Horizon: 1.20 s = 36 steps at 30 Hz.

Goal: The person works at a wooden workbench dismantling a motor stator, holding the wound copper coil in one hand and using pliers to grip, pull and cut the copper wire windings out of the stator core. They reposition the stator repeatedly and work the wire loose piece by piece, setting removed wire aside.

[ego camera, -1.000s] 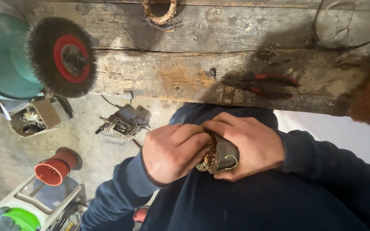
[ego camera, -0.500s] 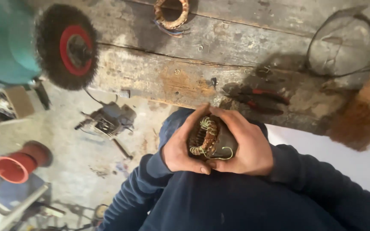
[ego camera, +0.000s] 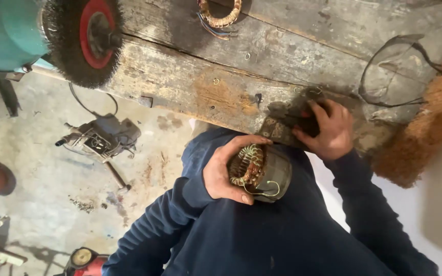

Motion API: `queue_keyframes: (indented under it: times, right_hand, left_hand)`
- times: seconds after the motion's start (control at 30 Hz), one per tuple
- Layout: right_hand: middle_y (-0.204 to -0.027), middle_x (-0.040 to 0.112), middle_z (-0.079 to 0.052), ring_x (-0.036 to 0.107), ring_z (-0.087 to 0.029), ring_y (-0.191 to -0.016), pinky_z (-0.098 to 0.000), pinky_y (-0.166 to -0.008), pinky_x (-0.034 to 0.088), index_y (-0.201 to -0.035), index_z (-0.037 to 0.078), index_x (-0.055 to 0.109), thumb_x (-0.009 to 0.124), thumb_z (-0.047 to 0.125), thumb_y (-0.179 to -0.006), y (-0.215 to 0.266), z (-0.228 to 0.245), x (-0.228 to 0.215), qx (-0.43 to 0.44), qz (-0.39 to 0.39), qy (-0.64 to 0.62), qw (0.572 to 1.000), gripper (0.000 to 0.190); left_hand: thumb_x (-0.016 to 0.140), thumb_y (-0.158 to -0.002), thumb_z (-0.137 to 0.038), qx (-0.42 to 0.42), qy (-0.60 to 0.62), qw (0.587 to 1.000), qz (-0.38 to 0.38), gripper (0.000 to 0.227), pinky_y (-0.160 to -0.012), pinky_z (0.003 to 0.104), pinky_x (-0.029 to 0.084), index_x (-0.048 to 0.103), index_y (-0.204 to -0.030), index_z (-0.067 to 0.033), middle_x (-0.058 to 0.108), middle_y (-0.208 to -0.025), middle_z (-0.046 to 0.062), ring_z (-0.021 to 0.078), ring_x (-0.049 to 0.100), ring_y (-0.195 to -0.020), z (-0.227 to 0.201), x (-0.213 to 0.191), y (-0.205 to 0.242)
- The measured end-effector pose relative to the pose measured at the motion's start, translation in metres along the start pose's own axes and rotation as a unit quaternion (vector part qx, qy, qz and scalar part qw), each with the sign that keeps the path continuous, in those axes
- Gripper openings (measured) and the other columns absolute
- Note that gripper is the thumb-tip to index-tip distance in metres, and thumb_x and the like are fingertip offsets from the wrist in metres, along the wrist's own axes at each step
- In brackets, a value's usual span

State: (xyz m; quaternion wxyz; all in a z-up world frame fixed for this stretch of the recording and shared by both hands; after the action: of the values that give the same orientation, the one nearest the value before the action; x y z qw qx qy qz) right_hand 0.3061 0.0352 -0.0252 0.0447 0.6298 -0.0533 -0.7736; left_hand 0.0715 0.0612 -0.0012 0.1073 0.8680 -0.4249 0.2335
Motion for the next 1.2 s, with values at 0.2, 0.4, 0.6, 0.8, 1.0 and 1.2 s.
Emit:
queue_keyframes:
  times: [0.2,0.4,0.6,0.8,1.0,1.2]
  right_hand:
    - [-0.123,0.066,-0.022,0.063,-0.040,-0.111,-0.0490,-0.094,0.054,-0.130,-0.001,0.065,0.081,0.034,-0.085,0.012,-0.004,0.018,-0.062,-0.029,-0.025,0.997,0.060]
    - [-0.110,0.065,-0.020,0.060,-0.031,-0.081,-0.0398,-0.073,0.051,-0.148,0.002,0.058,0.071,0.021,-0.093,0.083,-0.090,0.055,0.268,0.025,-0.582,0.767,0.060]
    - [-0.107,0.069,-0.016,0.069,-0.026,-0.095,-0.0371,-0.075,0.056,-0.123,-0.003,0.060,0.075,0.010,-0.072,0.045,0.040,-0.039,0.068,0.178,-0.343,0.920,0.055]
    - [-0.109,0.070,-0.012,0.067,-0.031,-0.107,-0.0385,-0.073,0.057,-0.117,0.001,0.064,0.070,0.010,-0.066,0.014,0.087,-0.115,-0.096,0.082,-0.065,0.990,0.053]
    - [-0.110,0.068,-0.013,0.064,-0.031,-0.109,-0.0356,-0.079,0.058,-0.111,0.001,0.071,0.069,0.009,-0.078,0.010,0.106,-0.141,-0.158,0.006,0.057,0.986,0.034]
    - [-0.112,0.064,-0.012,0.063,-0.031,-0.110,-0.0367,-0.083,0.058,-0.113,0.002,0.071,0.069,0.008,-0.079,0.013,0.102,-0.140,-0.137,0.000,0.048,0.989,0.035]
  left_hand:
    - [0.094,-0.072,-0.045,0.019,-0.054,0.998,-0.012,0.104,-0.118,0.033,0.047,0.049,-0.154,0.0000,0.060,-0.146,0.014,0.0219,0.062,-0.134,-0.012,-0.011,-0.007]
    - [0.098,-0.067,-0.045,0.025,-0.187,0.980,-0.065,0.103,-0.118,0.037,0.053,0.053,-0.149,-0.0002,0.065,-0.147,0.016,0.0285,0.068,-0.136,-0.034,-0.013,0.000]
    - [0.099,-0.060,-0.045,0.017,-0.305,0.950,-0.067,0.103,-0.115,0.040,0.053,0.055,-0.142,0.0002,0.063,-0.145,0.020,0.0341,0.066,-0.136,-0.051,-0.007,0.005]
    - [0.100,-0.061,-0.046,0.039,-0.391,0.916,-0.083,0.101,-0.111,0.041,0.057,0.055,-0.140,0.0005,0.063,-0.141,0.023,0.0359,0.067,-0.132,-0.074,0.003,0.003]
    - [0.099,-0.062,-0.051,0.056,-0.429,0.897,-0.096,0.102,-0.106,0.038,0.060,0.056,-0.138,0.0001,0.065,-0.138,0.022,0.0340,0.071,-0.125,-0.080,0.011,0.002]
    - [0.098,-0.062,-0.053,0.054,-0.438,0.890,-0.111,0.102,-0.103,0.037,0.061,0.056,-0.138,-0.0001,0.066,-0.137,0.021,0.0330,0.073,-0.123,-0.080,0.013,0.002]
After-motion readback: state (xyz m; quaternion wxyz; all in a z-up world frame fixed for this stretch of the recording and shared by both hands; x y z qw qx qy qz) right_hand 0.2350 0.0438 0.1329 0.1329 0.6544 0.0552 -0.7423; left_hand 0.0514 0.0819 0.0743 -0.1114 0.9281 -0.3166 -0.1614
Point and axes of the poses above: each hand's wrist, its own y-axis away from the middle knuckle, its own x-axis out of the palm, z = x × y, the point moved 9 cm from there along -y, towards the middle knuckle
